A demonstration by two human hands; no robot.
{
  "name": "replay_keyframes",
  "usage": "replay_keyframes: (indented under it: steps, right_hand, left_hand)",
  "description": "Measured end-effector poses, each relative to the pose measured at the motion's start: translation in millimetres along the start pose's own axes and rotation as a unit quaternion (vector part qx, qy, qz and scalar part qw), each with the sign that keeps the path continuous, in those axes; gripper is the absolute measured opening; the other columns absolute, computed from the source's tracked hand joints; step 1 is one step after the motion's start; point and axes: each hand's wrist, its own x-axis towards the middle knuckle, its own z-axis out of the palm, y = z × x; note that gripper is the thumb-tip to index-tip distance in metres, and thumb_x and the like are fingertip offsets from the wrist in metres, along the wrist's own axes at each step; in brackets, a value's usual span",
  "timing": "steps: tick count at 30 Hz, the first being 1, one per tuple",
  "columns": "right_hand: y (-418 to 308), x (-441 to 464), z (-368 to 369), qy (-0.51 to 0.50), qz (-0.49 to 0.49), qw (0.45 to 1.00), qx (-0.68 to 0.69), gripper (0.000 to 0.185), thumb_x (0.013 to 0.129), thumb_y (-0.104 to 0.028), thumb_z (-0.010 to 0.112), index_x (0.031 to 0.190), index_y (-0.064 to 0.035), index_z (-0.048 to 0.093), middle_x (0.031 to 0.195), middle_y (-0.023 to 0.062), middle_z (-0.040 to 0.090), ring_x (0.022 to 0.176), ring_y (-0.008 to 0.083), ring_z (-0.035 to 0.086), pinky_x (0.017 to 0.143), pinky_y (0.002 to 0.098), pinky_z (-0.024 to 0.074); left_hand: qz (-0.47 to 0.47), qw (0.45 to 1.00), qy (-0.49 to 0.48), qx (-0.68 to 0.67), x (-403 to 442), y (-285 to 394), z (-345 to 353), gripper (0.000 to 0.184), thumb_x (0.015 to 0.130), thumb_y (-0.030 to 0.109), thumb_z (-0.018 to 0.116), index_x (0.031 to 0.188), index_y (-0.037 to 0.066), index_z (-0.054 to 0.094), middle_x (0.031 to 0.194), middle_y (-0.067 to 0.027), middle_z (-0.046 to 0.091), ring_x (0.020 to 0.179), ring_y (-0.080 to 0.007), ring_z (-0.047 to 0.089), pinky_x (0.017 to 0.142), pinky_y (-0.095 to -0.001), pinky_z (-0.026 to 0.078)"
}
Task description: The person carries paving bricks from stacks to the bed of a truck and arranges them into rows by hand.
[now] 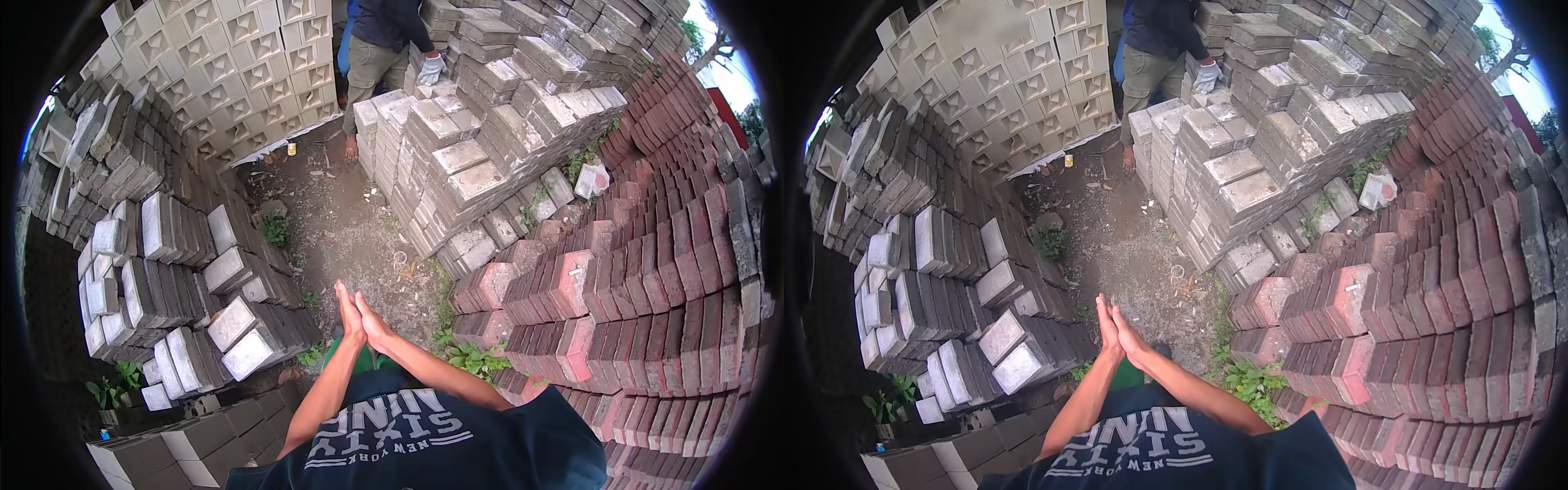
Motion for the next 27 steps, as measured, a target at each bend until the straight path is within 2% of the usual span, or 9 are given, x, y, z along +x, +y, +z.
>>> replay_keyframes:
  steps: [7,14,19,21,22,23,25,26,27]
  right_hand:
    - [-43,38,-2,0.046,-0.018,0.998,0.03,0.077,0.093,-0.06,0.027,0.145,-0.0039,0.018,0.152,0.0114,0.014,0.141,0.0223,0.011,0.113,0.0337,0.0095]
    - [-48,142,-16,0.17,-0.005,0.983,0.072,0.077,0.093,-0.06,0.03,0.145,-0.0038,0.021,0.152,0.0111,0.017,0.14,0.0227,0.015,0.113,0.0339,0.0126]
    - [-50,210,-12,0.165,-0.051,0.985,0.007,0.079,0.091,-0.063,0.033,0.145,-0.0054,0.022,0.152,0.011,0.018,0.139,0.0238,0.017,0.112,0.0352,0.0163]
    - [-67,219,0,0.274,-0.01,0.961,0.027,0.069,0.092,-0.059,0.034,0.137,-0.0061,0.038,0.141,0.0116,0.038,0.131,0.023,0.033,0.109,0.0367,0.0239]
    - [-70,226,-5,0.282,-0.014,0.959,0.032,0.069,0.092,-0.059,0.034,0.137,-0.0061,0.038,0.141,0.0116,0.038,0.131,0.023,0.033,0.109,0.0367,0.0239]
    - [-72,232,-11,0.307,-0.005,0.951,0.038,0.06,0.093,-0.054,0.036,0.129,-0.0069,0.045,0.13,0.0101,0.046,0.124,0.0215,0.04,0.104,0.0364,0.0306]
    - [-71,237,-26,0.343,-0.002,0.938,0.058,0.052,0.094,-0.049,0.038,0.122,-0.0077,0.051,0.119,0.0087,0.055,0.116,0.0201,0.047,0.099,0.0361,0.0372]
    - [-70,237,-34,0.352,-0.018,0.933,0.075,0.046,0.094,-0.045,0.041,0.118,-0.008,0.054,0.111,0.0073,0.057,0.111,0.0191,0.05,0.094,0.0343,0.0412]
    - [-67,239,-51,0.347,-0.029,0.934,0.081,0.043,0.094,-0.042,0.042,0.117,-0.0078,0.054,0.109,0.0075,0.058,0.109,0.0189,0.051,0.09,0.0327,0.0433]
  left_hand:
    - [0.002,0.976,-0.048,0.214,55,13,33,0.075,0.094,0.055,0.026,0.146,0.003,0.013,0.154,-0.0144,0.002,0.142,-0.0228,-0.005,0.114,-0.0347,-0.003]
    - [-0.087,0.982,-0.153,0.065,95,68,47,0.079,0.093,0.058,0.028,0.146,0.005,0.007,0.154,-0.0107,0.0,0.142,-0.021,-0.005,0.114,-0.0348,0.0]
    - [-0.167,0.952,-0.256,-0.011,128,133,30,0.081,0.092,0.059,0.029,0.147,0.006,0.003,0.155,-0.0083,-0.002,0.142,-0.0203,-0.004,0.114,-0.0352,0.001]
    - [-0.201,0.935,-0.292,-0.009,133,172,26,0.078,0.093,0.058,0.028,0.147,0.006,0.005,0.154,-0.0101,0.003,0.142,-0.0218,0.0,0.114,-0.0365,0.003]
    - [-0.231,0.918,-0.323,-0.01,140,185,27,0.076,0.094,0.056,0.027,0.147,0.006,0.007,0.154,-0.0119,0.008,0.142,-0.0233,0.003,0.114,-0.0378,0.004]
    - [-0.238,0.913,-0.331,-0.004,149,189,28,0.076,0.094,0.056,0.027,0.147,0.006,0.007,0.154,-0.0119,0.008,0.142,-0.0233,0.003,0.114,-0.0378,0.004]
    - [-0.241,0.895,-0.373,0.034,165,196,32,0.065,0.097,0.048,0.029,0.144,0.005,0.02,0.147,-0.014,0.029,0.137,-0.0256,0.025,0.112,-0.0403,0.017]
    - [-0.249,0.888,-0.383,0.043,173,198,37,0.065,0.097,0.048,0.029,0.144,0.005,0.02,0.147,-0.014,0.029,0.137,-0.0256,0.025,0.112,-0.0403,0.017]
    - [-0.24,0.882,-0.401,0.054,180,202,45,0.058,0.098,0.044,0.032,0.141,0.005,0.026,0.139,-0.0135,0.039,0.129,-0.0238,0.036,0.107,-0.0387,0.026]
